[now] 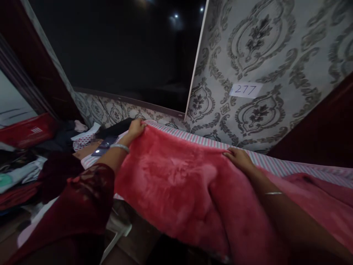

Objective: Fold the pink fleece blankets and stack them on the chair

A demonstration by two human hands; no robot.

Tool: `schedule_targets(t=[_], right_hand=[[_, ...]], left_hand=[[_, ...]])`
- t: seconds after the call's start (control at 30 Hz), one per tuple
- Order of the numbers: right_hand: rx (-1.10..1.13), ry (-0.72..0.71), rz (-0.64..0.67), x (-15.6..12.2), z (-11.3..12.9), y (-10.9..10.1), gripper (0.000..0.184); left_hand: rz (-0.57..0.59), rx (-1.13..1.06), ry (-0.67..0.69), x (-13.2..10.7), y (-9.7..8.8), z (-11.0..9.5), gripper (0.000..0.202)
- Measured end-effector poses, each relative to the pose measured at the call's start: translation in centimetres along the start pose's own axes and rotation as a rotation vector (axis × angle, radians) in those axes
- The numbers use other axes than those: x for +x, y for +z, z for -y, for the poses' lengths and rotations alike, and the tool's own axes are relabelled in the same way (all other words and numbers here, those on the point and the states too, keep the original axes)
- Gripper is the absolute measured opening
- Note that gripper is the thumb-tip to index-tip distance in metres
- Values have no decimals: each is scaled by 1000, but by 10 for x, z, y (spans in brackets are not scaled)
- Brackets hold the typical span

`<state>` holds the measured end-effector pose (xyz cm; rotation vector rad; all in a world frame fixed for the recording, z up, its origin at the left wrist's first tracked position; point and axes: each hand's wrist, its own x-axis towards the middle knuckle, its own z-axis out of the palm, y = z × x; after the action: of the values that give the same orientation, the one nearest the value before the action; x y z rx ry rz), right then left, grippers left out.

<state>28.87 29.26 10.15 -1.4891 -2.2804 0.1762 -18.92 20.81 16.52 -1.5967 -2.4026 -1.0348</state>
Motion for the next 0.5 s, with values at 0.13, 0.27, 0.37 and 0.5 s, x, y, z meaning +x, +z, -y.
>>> schedule_targets(t=[0.13, 0.27, 0.37, 0.5], right_hand=[[2, 16, -44, 11, -13, 26, 28], [-2, -21, -147, 46, -28, 15, 32], [-86, 57, -132, 74, -33, 19, 33], [-173, 125, 39, 81, -37, 57, 29]], left_hand=[[-8, -11, -26, 7, 35, 25, 29], [-104, 13, -23, 42, 38, 24, 27], [-143, 31, -39, 63, 47, 13, 30], [128, -24, -139, 60, 73, 14, 48]])
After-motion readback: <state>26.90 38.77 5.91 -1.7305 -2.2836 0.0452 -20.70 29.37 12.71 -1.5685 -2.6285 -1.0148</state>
